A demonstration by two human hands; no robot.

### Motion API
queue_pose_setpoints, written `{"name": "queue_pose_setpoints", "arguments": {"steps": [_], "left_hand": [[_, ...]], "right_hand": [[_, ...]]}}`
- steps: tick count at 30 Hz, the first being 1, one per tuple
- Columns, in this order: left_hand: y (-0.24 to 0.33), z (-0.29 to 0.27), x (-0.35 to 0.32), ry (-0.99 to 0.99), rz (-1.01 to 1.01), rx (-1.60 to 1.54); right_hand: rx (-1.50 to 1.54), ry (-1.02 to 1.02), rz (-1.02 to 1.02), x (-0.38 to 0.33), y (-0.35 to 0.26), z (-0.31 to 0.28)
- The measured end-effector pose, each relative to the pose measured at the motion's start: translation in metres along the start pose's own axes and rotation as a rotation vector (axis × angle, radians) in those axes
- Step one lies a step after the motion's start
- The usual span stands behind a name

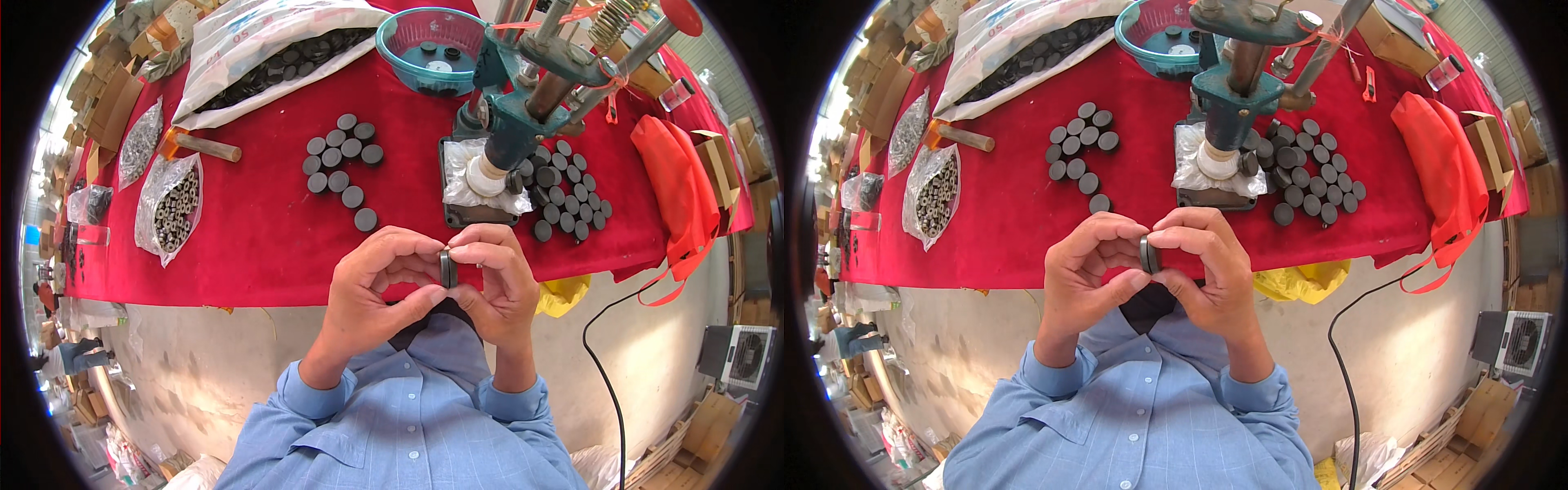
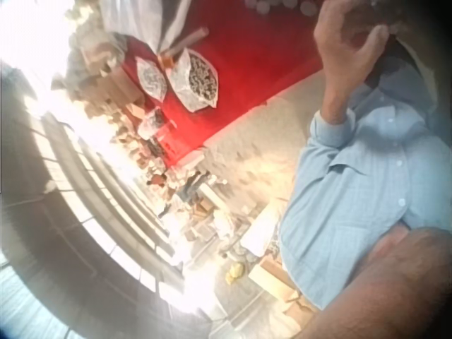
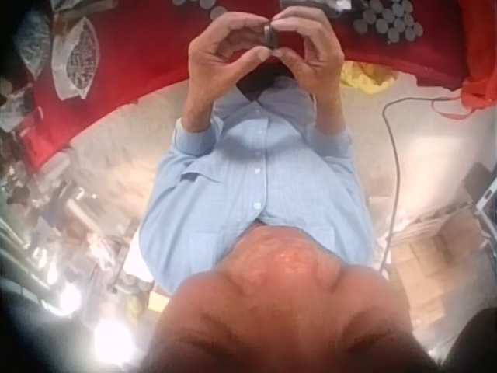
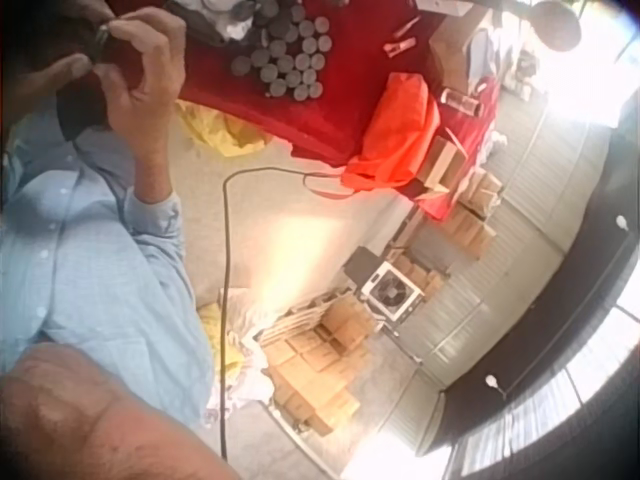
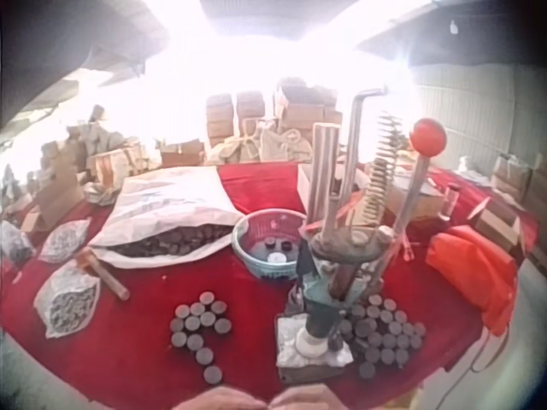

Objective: The person assembles small circular plastic or rubber components using a manual hand-press machine.

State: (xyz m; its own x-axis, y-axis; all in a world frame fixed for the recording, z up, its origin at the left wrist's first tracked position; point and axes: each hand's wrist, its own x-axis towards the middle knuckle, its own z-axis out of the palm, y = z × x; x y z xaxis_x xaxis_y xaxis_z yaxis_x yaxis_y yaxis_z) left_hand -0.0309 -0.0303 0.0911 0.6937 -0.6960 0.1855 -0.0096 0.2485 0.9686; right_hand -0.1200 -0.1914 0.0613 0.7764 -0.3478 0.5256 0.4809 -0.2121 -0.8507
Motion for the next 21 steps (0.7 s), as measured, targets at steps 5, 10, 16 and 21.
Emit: {"name": "queue_pose_setpoints", "arguments": {"steps": [5, 10, 16, 21], "left_hand": [[-0.004, 0.000, 0.000, 0.015, 0.031, -0.010], [-0.007, -0.003, -0.001, 0.039, 0.090, 0.050], [-0.005, -0.003, -0.001, 0.054, 0.129, 0.148], [-0.005, -0.002, 0.001, 0.060, 0.156, 0.175]], "right_hand": [[-0.058, 0.005, 0.032, 0.003, -0.010, 0.002], [-0.642, -0.193, -0.069, 0.000, -0.001, -0.015], [-0.108, 0.031, 0.259, -0.007, 0.000, -0.004], [0.314, 0.119, 0.392, -0.006, -0.019, 0.006]]}}
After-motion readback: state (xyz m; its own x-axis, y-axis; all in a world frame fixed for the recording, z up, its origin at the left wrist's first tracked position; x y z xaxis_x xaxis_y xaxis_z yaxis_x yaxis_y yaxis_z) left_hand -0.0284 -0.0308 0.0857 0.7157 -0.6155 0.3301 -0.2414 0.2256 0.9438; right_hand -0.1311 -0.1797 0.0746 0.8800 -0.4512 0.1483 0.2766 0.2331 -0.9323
